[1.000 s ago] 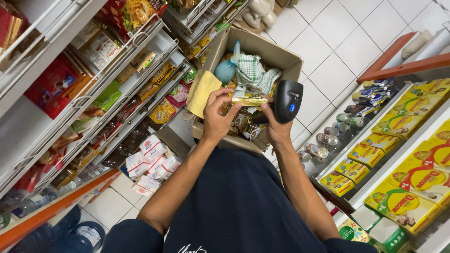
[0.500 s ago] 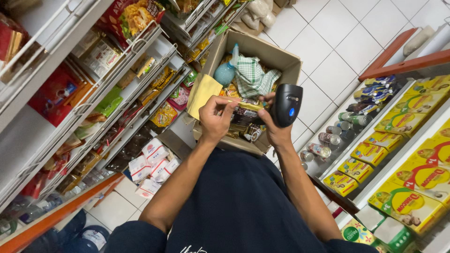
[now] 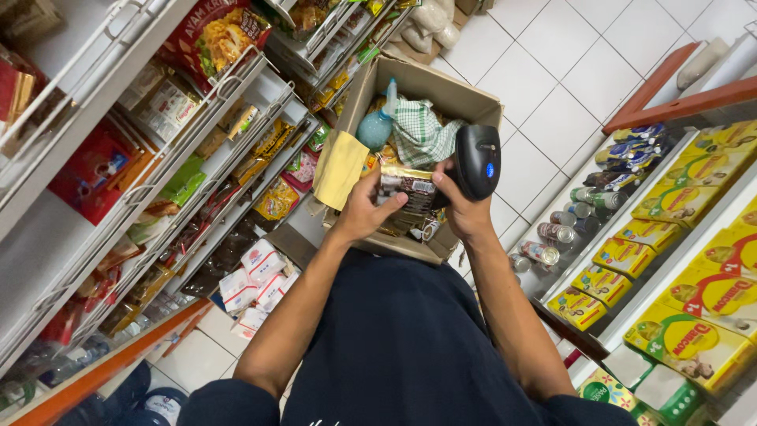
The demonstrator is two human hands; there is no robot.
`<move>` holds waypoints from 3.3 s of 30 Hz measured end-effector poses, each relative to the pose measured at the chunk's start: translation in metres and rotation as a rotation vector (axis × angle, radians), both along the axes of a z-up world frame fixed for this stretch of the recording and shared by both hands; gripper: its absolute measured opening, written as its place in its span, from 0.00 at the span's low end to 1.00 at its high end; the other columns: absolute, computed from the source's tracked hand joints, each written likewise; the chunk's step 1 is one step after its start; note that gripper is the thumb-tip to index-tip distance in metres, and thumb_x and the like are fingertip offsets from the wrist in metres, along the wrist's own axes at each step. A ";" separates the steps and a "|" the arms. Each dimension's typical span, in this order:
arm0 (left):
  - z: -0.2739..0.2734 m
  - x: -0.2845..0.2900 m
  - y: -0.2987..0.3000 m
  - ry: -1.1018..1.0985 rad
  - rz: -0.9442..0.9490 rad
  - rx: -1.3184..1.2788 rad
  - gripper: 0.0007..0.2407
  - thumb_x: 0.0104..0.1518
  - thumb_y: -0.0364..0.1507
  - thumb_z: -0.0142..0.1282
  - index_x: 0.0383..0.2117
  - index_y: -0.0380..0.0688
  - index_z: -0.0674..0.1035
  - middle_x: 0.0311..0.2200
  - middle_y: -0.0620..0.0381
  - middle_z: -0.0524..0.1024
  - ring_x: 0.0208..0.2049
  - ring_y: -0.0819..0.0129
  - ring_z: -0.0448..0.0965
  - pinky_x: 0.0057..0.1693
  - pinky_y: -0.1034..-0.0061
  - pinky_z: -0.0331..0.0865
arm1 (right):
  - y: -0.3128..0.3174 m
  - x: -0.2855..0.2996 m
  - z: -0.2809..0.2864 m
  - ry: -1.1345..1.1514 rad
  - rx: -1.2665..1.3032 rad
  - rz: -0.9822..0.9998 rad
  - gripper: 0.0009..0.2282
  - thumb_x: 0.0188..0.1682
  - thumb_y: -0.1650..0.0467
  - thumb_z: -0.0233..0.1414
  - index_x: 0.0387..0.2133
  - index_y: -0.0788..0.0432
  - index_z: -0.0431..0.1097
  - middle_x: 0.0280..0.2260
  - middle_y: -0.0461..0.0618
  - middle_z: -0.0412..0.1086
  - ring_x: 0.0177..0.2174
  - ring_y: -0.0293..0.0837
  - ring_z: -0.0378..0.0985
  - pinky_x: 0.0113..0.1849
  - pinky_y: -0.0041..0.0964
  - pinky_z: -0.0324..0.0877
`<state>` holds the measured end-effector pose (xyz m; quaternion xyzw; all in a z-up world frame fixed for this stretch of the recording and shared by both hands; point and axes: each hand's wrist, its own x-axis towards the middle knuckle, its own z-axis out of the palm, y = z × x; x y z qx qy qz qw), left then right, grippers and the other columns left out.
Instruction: The person scans packaged food items from a cardboard box on the floor using a handheld scanner and places some of them onto convenience store shelves.
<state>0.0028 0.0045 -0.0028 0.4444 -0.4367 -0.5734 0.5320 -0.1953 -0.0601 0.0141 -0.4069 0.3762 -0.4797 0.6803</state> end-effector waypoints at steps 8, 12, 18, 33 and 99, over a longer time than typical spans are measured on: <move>-0.011 -0.009 -0.001 -0.126 0.127 -0.086 0.17 0.66 0.31 0.58 0.57 0.33 0.72 0.48 0.54 0.78 0.50 0.71 0.77 0.59 0.74 0.70 | 0.000 0.005 -0.003 0.191 0.011 -0.037 0.10 0.48 0.77 0.61 0.40 0.61 0.69 0.36 0.46 0.72 0.37 0.38 0.74 0.41 0.33 0.71; 0.003 -0.004 0.002 -0.304 0.025 -0.093 0.24 0.58 0.32 0.64 0.58 0.34 0.69 0.48 0.52 0.75 0.49 0.68 0.77 0.55 0.72 0.71 | 0.000 0.006 -0.002 0.376 -0.020 -0.066 0.07 0.50 0.76 0.62 0.38 0.64 0.72 0.35 0.47 0.74 0.35 0.38 0.75 0.39 0.33 0.71; -0.008 -0.006 -0.007 -0.290 0.135 0.045 0.20 0.60 0.31 0.63 0.55 0.37 0.72 0.46 0.53 0.79 0.47 0.68 0.79 0.56 0.72 0.72 | -0.005 0.009 0.019 0.483 -0.055 -0.133 0.09 0.48 0.72 0.62 0.38 0.62 0.73 0.34 0.45 0.75 0.34 0.35 0.77 0.38 0.31 0.73; -0.032 0.017 -0.016 -0.081 0.349 0.033 0.16 0.60 0.27 0.62 0.52 0.38 0.72 0.44 0.55 0.79 0.44 0.72 0.79 0.53 0.74 0.74 | 0.046 0.021 0.035 0.581 0.048 0.366 0.08 0.47 0.69 0.61 0.32 0.62 0.73 0.22 0.45 0.72 0.22 0.36 0.73 0.27 0.33 0.70; -0.010 -0.005 -0.009 -0.005 0.421 -0.026 0.25 0.63 0.21 0.57 0.66 0.37 0.64 0.47 0.47 0.80 0.45 0.73 0.79 0.51 0.81 0.74 | 0.037 0.006 0.008 0.632 0.034 0.060 0.15 0.46 0.68 0.65 0.43 0.64 0.73 0.37 0.47 0.76 0.37 0.40 0.77 0.41 0.34 0.73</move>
